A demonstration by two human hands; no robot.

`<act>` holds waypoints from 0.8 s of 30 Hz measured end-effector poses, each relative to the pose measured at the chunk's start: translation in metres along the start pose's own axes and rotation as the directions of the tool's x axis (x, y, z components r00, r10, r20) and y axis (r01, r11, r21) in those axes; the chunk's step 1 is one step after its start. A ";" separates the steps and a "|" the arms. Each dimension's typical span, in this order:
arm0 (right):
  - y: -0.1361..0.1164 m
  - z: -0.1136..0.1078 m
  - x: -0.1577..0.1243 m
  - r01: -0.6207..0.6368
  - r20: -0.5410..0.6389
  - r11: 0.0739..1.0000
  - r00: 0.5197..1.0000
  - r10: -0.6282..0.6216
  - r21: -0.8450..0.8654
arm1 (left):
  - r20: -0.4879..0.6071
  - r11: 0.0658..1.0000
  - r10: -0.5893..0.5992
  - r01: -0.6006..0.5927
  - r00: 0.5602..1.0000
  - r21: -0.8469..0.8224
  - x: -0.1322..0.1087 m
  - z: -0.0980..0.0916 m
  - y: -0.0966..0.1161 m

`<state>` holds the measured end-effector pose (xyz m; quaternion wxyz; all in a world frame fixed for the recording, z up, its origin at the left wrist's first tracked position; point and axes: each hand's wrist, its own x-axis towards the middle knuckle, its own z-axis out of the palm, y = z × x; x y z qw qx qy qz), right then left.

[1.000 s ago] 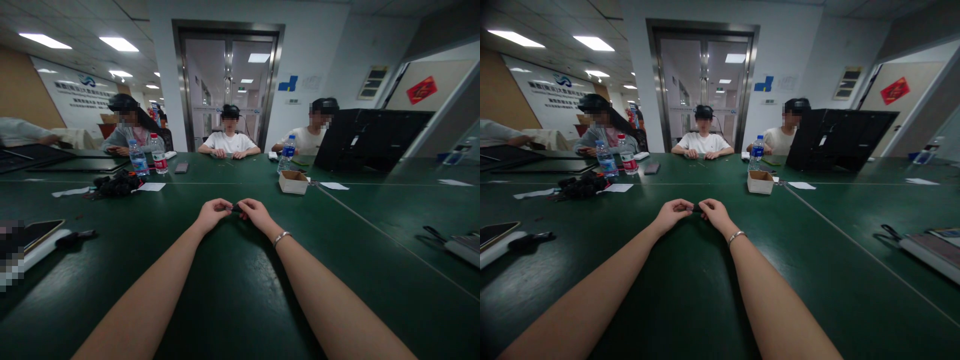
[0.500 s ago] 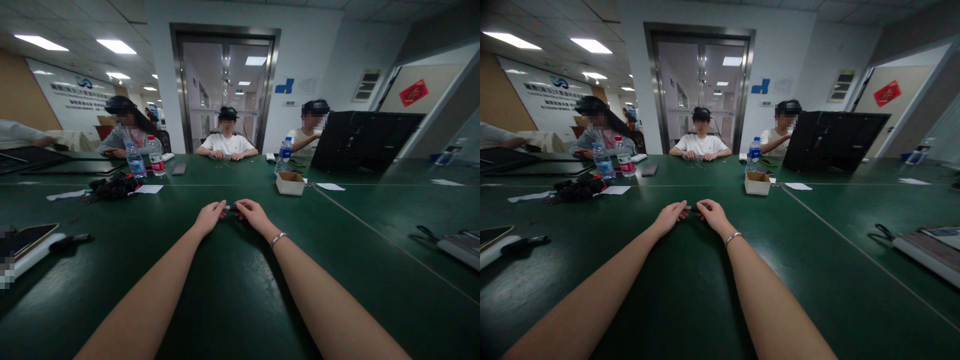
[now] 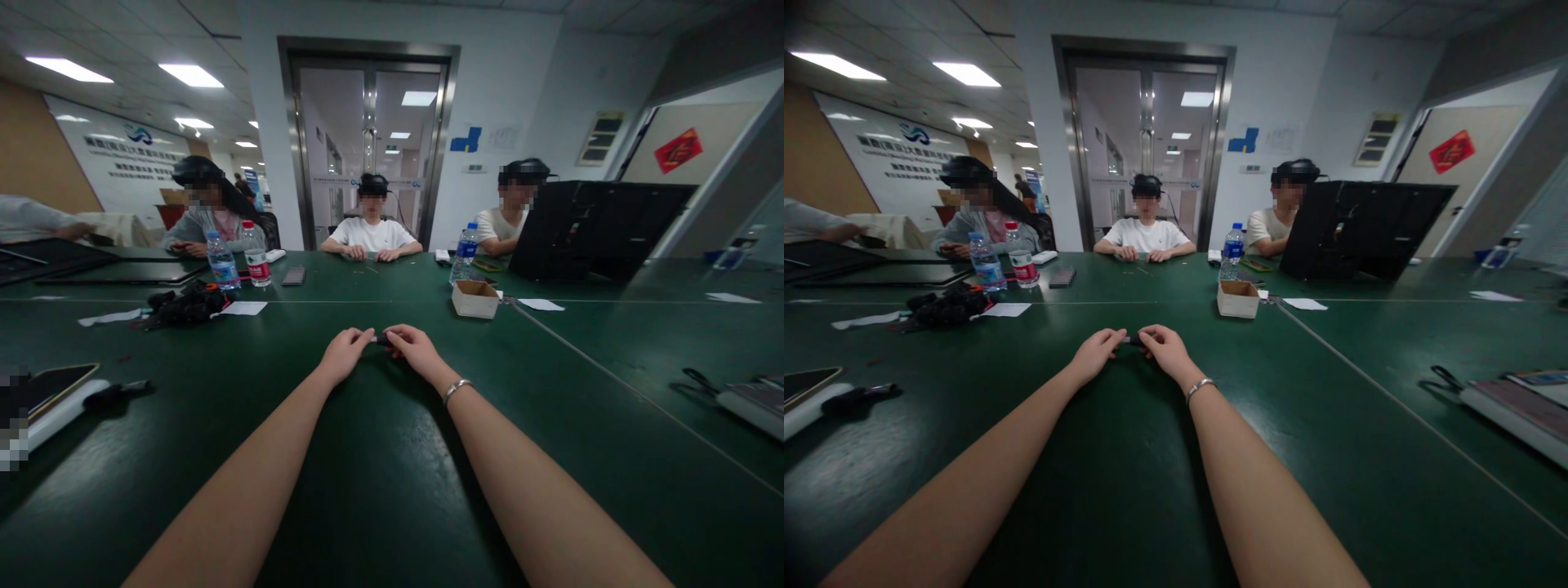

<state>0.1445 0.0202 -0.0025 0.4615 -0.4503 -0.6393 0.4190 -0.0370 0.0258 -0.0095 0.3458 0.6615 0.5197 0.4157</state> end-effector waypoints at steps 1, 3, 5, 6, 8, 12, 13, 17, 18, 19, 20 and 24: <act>0.000 0.000 0.000 -0.004 0.002 1.000 1.000 0.004 -0.009 | -0.003 0.999 -0.025 0.025 1.000 0.032 0.002 0.000 -0.002; 0.001 0.000 0.001 -0.009 0.005 1.000 1.000 0.009 -0.021 | 0.014 0.998 -0.010 0.009 1.000 0.067 0.003 0.000 -0.004; 0.002 -0.001 0.001 -0.007 -0.008 1.000 1.000 0.006 -0.013 | 0.020 0.997 0.066 -0.066 0.998 0.025 0.002 0.000 -0.005; 0.003 -0.001 0.002 -0.004 -0.017 1.000 1.000 0.004 -0.008 | 0.008 0.994 0.107 -0.107 0.994 -0.015 0.001 0.000 -0.005; 0.003 -0.001 0.002 0.001 -0.028 1.000 1.000 -0.001 -0.002 | -0.038 0.984 0.150 -0.153 0.988 -0.089 0.000 -0.001 -0.004; 0.003 -0.001 0.001 0.007 -0.007 1.000 1.000 -0.007 -0.027 | -0.025 0.995 0.090 -0.090 0.996 -0.033 0.000 -0.003 0.000; 0.002 -0.002 0.001 0.007 -0.003 1.000 1.000 -0.008 -0.031 | -0.001 0.997 0.076 -0.076 0.997 0.009 0.001 -0.002 0.001; 0.001 -0.002 0.000 0.004 -0.002 1.000 1.000 -0.004 -0.024 | 0.046 0.988 0.137 -0.140 0.990 0.068 -0.001 -0.001 0.003; 0.001 -0.002 0.000 0.001 0.000 1.000 1.000 -0.001 -0.025 | 0.048 0.988 0.152 -0.153 0.987 0.032 -0.002 0.000 0.003; 0.000 -0.002 0.000 -0.001 0.002 1.000 1.000 0.001 -0.027 | 0.046 0.988 0.154 -0.154 0.987 -0.011 -0.002 0.000 0.003; 0.000 -0.002 0.000 0.000 0.004 0.999 1.000 0.000 -0.033 | 0.042 0.989 0.144 -0.142 0.989 -0.049 -0.002 0.000 0.002; -0.003 -0.001 -0.002 0.011 0.012 0.997 1.000 -0.011 -0.070 | 0.029 0.995 0.083 -0.081 0.996 -0.063 -0.001 0.001 -0.003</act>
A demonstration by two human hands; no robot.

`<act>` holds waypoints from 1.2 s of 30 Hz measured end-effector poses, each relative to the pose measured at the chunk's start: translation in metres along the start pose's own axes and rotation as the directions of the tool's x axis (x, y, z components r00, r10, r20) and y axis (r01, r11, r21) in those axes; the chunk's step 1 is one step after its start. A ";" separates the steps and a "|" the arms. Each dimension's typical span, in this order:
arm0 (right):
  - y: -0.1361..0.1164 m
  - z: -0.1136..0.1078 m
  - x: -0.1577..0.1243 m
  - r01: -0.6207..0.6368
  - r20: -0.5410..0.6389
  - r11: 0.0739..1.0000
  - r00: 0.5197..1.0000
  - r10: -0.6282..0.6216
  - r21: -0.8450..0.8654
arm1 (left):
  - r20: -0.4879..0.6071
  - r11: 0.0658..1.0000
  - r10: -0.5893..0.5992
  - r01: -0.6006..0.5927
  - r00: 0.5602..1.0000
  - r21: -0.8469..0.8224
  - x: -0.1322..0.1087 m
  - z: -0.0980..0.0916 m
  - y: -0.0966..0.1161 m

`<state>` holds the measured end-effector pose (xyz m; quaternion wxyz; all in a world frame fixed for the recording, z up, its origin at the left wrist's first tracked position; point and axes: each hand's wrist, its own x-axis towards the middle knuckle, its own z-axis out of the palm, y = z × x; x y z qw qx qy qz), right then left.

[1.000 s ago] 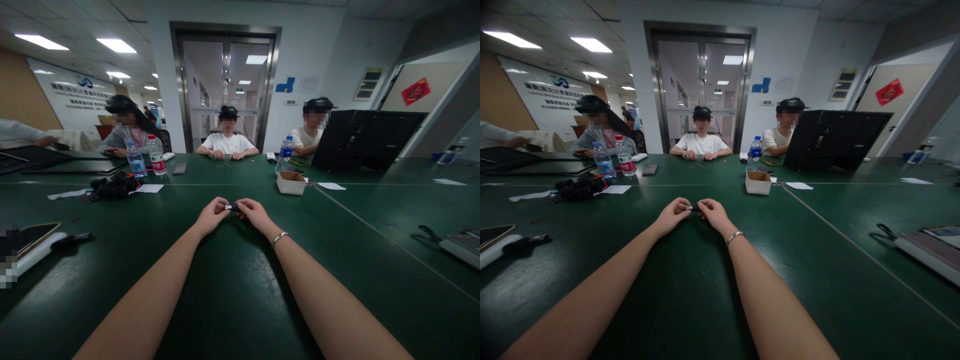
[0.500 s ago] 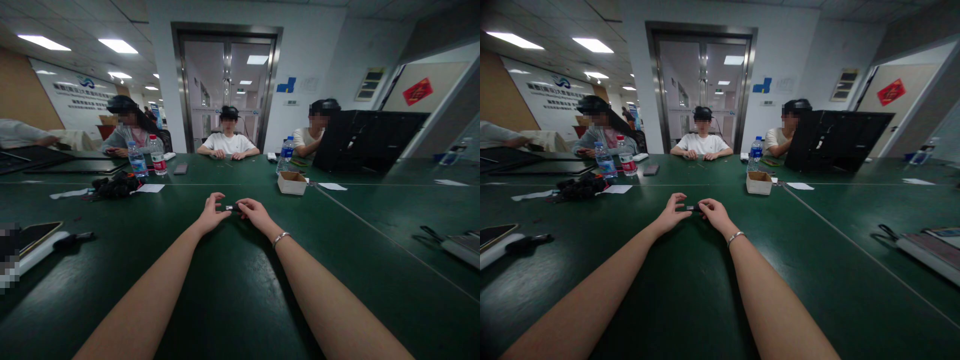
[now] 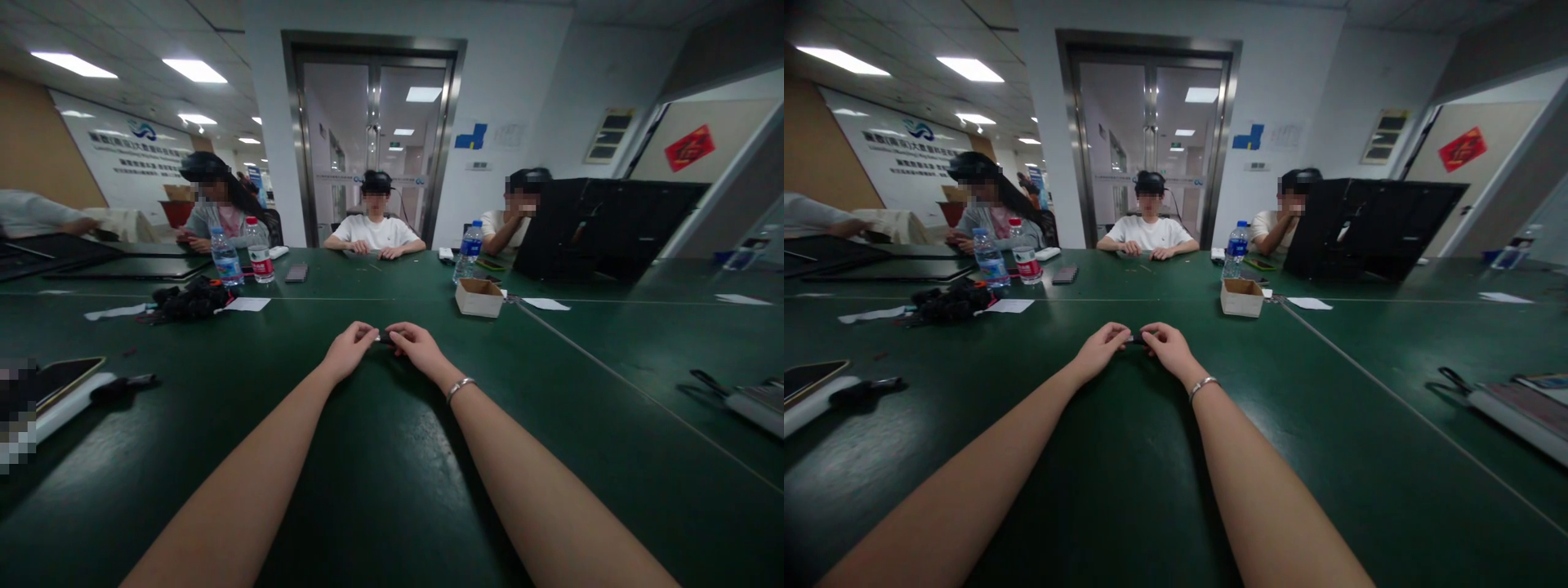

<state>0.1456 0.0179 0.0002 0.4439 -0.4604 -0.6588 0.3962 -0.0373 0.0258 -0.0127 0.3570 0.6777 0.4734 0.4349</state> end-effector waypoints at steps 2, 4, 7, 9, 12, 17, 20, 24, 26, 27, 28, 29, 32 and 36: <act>-0.001 0.000 -0.001 0.000 0.004 1.000 1.000 0.000 -0.008 | 0.015 0.999 -0.008 0.008 1.000 0.035 0.001 0.000 -0.002; -0.002 0.000 -0.001 0.000 0.010 1.000 1.000 0.000 -0.008 | 0.034 0.999 0.001 -0.003 0.999 0.051 0.001 -0.001 -0.002; -0.002 0.000 -0.002 0.009 0.014 1.000 1.000 -0.009 -0.007 | 0.009 0.999 0.046 -0.046 0.999 0.017 -0.001 -0.001 0.001; -0.001 0.000 -0.002 0.017 0.013 1.000 1.000 -0.017 -0.001 | -0.027 0.999 0.041 -0.041 0.999 -0.007 -0.003 -0.002 0.004; 0.000 0.000 -0.001 0.016 0.012 1.000 1.000 -0.016 0.019 | -0.002 0.999 -0.035 0.035 0.999 0.019 -0.004 -0.002 0.009; 0.002 0.000 0.000 0.014 0.032 0.998 0.999 -0.016 0.053 | 0.122 0.990 -0.058 0.041 0.991 0.134 -0.004 -0.003 0.010; 0.003 -0.001 0.000 0.020 0.028 0.998 0.999 -0.021 0.053 | 0.078 0.998 0.013 -0.017 0.997 0.053 -0.004 -0.003 0.008; 0.003 -0.002 -0.001 0.029 0.030 0.998 0.999 -0.030 0.057 | 0.035 1.000 -0.002 0.002 0.999 -0.022 -0.005 -0.002 0.008; 0.002 -0.002 -0.001 0.029 0.037 0.998 0.999 -0.031 0.063 | 0.070 0.999 -0.036 0.036 0.997 0.006 -0.004 -0.001 0.009; 0.002 -0.002 -0.001 0.030 0.042 0.997 0.999 -0.032 0.066 | 0.085 0.999 -0.046 0.044 0.995 0.027 -0.004 -0.001 0.010; 0.003 -0.002 -0.001 0.031 0.045 0.997 0.998 -0.034 0.068 | 0.094 0.998 -0.048 0.044 0.994 0.044 -0.004 -0.001 0.010; 0.003 -0.002 0.000 0.030 0.046 0.997 0.998 -0.033 0.069 | 0.098 0.998 -0.041 0.036 0.994 0.051 -0.005 -0.001 0.010; 0.004 -0.001 0.001 0.021 0.043 0.997 0.999 -0.024 0.072 | 0.065 0.999 0.007 -0.009 0.998 0.033 -0.005 -0.002 0.010; 0.004 -0.001 0.001 0.020 0.044 0.997 0.999 -0.024 0.073 | 0.026 1.000 0.020 -0.020 0.999 0.005 -0.005 -0.002 0.008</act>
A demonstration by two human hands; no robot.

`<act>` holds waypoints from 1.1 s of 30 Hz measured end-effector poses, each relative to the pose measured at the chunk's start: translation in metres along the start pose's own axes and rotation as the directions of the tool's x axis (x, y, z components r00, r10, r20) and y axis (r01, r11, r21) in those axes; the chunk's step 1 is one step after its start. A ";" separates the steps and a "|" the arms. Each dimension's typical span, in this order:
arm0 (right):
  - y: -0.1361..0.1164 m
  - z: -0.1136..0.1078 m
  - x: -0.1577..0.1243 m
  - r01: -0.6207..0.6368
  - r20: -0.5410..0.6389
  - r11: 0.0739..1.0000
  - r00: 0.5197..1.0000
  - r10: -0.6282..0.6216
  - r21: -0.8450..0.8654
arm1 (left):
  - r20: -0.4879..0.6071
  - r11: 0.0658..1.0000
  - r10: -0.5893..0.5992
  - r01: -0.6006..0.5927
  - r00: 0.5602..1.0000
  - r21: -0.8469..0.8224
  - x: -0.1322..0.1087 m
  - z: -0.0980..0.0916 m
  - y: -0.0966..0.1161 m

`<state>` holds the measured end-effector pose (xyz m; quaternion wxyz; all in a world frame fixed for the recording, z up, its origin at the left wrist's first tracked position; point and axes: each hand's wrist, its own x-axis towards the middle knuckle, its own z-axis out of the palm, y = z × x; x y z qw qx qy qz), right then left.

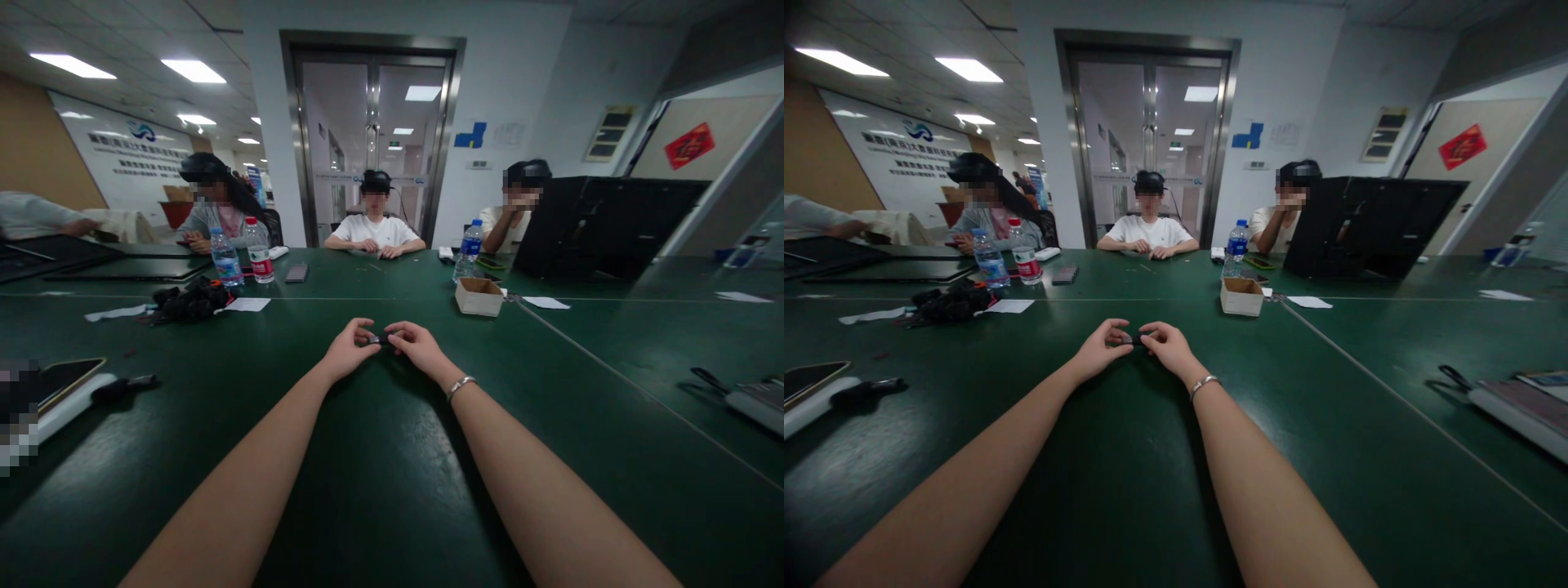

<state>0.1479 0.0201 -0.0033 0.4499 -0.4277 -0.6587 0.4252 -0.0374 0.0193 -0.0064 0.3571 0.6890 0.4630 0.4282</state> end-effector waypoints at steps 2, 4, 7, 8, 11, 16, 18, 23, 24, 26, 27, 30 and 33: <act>-0.001 0.000 0.000 0.001 0.003 1.000 1.000 -0.001 -0.009 | 0.044 1.000 -0.014 0.015 0.999 -0.027 0.001 0.001 -0.002; -0.001 0.000 -0.001 0.010 0.000 1.000 1.000 -0.010 -0.017 | 0.085 0.999 -0.012 0.015 0.996 -0.034 0.001 0.001 -0.003; -0.002 0.000 -0.001 0.016 0.003 1.000 1.000 -0.016 -0.016 | 0.103 1.000 -0.002 0.004 0.995 -0.017 0.002 0.001 -0.004; -0.002 0.000 -0.001 0.010 0.005 1.000 1.000 -0.010 -0.012 | 0.093 1.000 -0.003 0.004 0.996 -0.010 0.002 0.001 -0.004; -0.003 0.000 -0.001 -0.013 0.000 1.000 1.000 0.013 0.015 | 0.072 0.999 -0.005 0.002 0.997 0.040 0.002 0.000 -0.003; -0.001 -0.001 0.000 -0.016 0.012 0.999 1.000 0.016 0.034 | 0.038 0.968 -0.070 0.058 0.997 0.246 0.000 0.001 0.005; 0.000 -0.001 0.000 -0.002 0.017 0.999 1.000 0.001 0.036 | 0.043 0.971 -0.048 0.036 0.998 0.238 -0.001 0.001 0.007; 0.002 -0.001 0.001 0.017 0.029 1.000 0.999 -0.018 0.026 | 0.031 0.948 -0.024 0.013 0.999 0.319 -0.002 0.001 0.009; 0.003 -0.001 0.001 0.017 0.027 1.000 0.999 -0.017 0.023 | 0.018 0.948 -0.028 0.021 0.999 0.317 -0.002 0.001 0.009; 0.003 -0.001 0.001 0.017 0.020 1.000 1.000 -0.017 0.026 | 0.004 0.954 -0.017 0.015 1.000 0.300 -0.002 0.001 0.010; 0.003 -0.001 0.001 0.016 0.020 0.999 1.000 -0.017 0.028 | 0.007 0.953 -0.010 0.008 1.000 0.304 -0.001 0.000 0.010; 0.001 -0.001 0.001 0.010 0.033 0.999 0.999 -0.011 0.033 | 0.019 0.937 -0.021 0.013 1.000 0.348 -0.001 0.000 0.012; 0.000 -0.001 0.000 0.003 0.033 0.999 0.999 -0.004 0.038 | -0.001 0.944 -0.015 0.015 1.000 0.330 -0.002 0.000 0.013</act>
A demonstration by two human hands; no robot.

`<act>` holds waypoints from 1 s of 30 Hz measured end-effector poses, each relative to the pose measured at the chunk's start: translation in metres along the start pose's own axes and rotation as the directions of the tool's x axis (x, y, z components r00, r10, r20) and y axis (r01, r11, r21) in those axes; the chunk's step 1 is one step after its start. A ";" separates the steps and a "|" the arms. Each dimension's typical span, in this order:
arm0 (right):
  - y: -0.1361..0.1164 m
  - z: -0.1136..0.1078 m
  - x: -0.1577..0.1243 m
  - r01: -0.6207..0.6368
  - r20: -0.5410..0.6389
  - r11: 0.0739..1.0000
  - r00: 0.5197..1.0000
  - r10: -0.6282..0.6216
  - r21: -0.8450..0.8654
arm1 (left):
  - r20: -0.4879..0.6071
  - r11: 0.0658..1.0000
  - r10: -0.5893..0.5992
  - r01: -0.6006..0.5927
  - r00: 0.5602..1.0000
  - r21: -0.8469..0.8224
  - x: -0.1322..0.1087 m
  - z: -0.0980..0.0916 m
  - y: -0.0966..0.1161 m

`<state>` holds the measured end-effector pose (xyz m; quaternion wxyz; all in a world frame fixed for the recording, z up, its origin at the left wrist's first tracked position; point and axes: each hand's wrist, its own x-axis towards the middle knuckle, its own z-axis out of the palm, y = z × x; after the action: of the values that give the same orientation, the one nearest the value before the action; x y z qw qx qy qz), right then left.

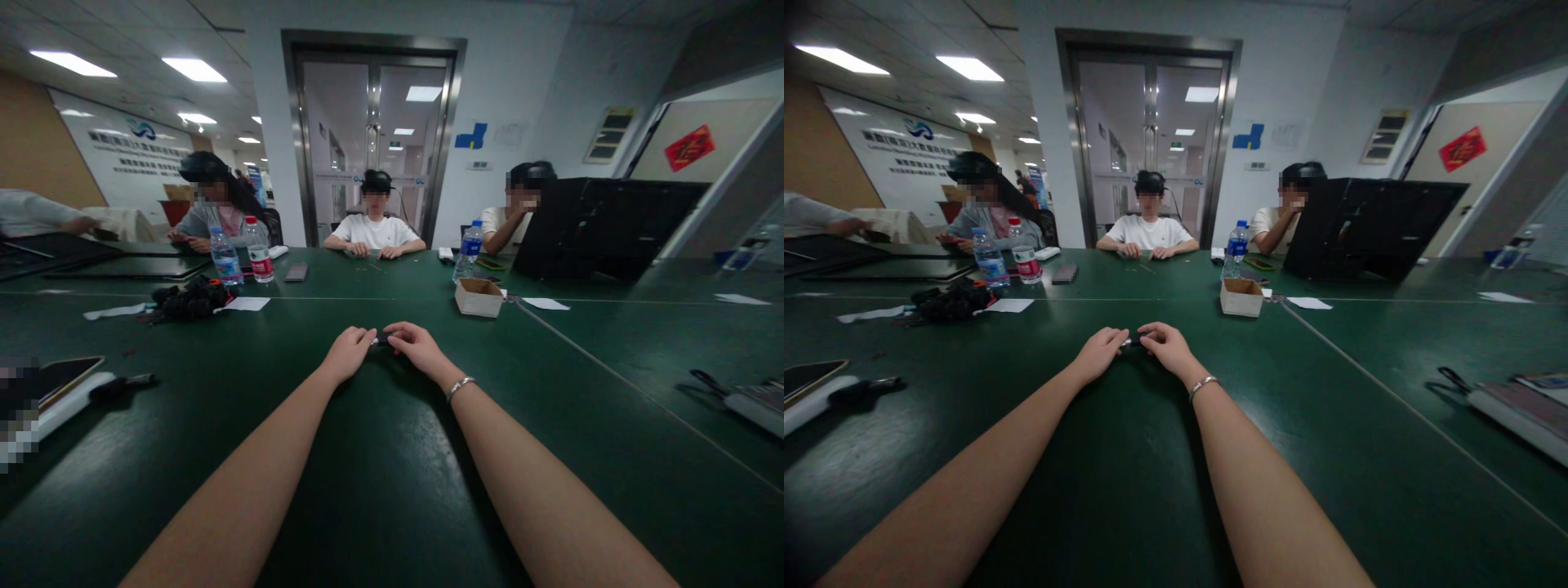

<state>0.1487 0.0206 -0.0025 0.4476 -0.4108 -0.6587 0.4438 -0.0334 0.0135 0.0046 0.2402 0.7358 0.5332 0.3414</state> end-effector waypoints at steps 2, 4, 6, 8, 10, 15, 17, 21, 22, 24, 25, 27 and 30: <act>0.000 0.000 0.000 -0.002 -0.001 1.000 1.000 0.002 0.002 | -0.005 1.000 0.003 -0.003 1.000 -0.002 0.000 0.000 0.000; 0.000 0.000 0.000 -0.002 0.005 1.000 1.000 0.002 0.000 | 0.012 1.000 -0.002 0.002 1.000 0.012 0.000 0.000 0.000; 0.001 0.001 0.000 -0.003 0.005 1.000 1.000 0.003 -0.002 | 0.010 1.000 -0.001 0.001 1.000 0.003 0.000 0.000 0.000; 0.002 0.001 0.001 -0.001 -0.002 1.000 1.000 0.001 0.000 | -0.015 1.000 0.007 -0.007 1.000 -0.012 -0.001 0.000 -0.001; 0.002 0.001 0.001 0.004 -0.004 1.000 1.000 -0.004 -0.002 | -0.017 1.000 0.013 -0.013 1.000 -0.007 -0.001 0.000 -0.001; 0.000 0.000 0.000 -0.001 0.000 1.000 1.000 0.001 0.003 | 0.005 1.000 0.006 -0.006 1.000 -0.023 0.000 0.000 -0.003; 0.000 0.000 0.000 -0.005 0.002 1.000 1.000 0.005 0.005 | 0.006 1.000 0.006 -0.006 1.000 -0.024 0.000 0.000 -0.005; -0.001 0.000 -0.001 -0.010 -0.004 1.000 1.000 0.010 0.000 | 0.032 0.999 0.013 -0.012 0.999 -0.034 0.000 0.000 -0.004; -0.001 0.000 -0.001 -0.012 -0.005 1.000 1.000 0.012 -0.002 | 0.033 0.999 0.013 -0.012 0.999 -0.045 0.000 -0.001 -0.002; -0.001 -0.001 -0.001 -0.013 -0.002 1.000 1.000 0.013 -0.010 | 0.029 0.999 0.010 -0.009 1.000 -0.045 -0.002 -0.002 0.000; -0.001 -0.001 -0.001 -0.012 0.002 1.000 1.000 0.012 -0.016 | 0.029 0.999 0.007 -0.006 1.000 -0.034 -0.002 -0.002 0.001; -0.001 -0.001 -0.001 -0.006 0.013 1.000 1.000 0.007 -0.030 | 0.036 1.000 0.010 -0.010 0.999 -0.008 -0.003 -0.003 0.002; 0.000 0.000 -0.001 0.011 0.046 0.993 0.999 -0.006 -0.117 | 0.044 1.000 0.028 -0.028 0.999 0.012 -0.001 -0.002 0.000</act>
<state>0.1490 0.0198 -0.0024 0.4094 -0.4236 -0.6954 0.4115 -0.0349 0.0125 0.0055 0.2424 0.7519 0.5196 0.3253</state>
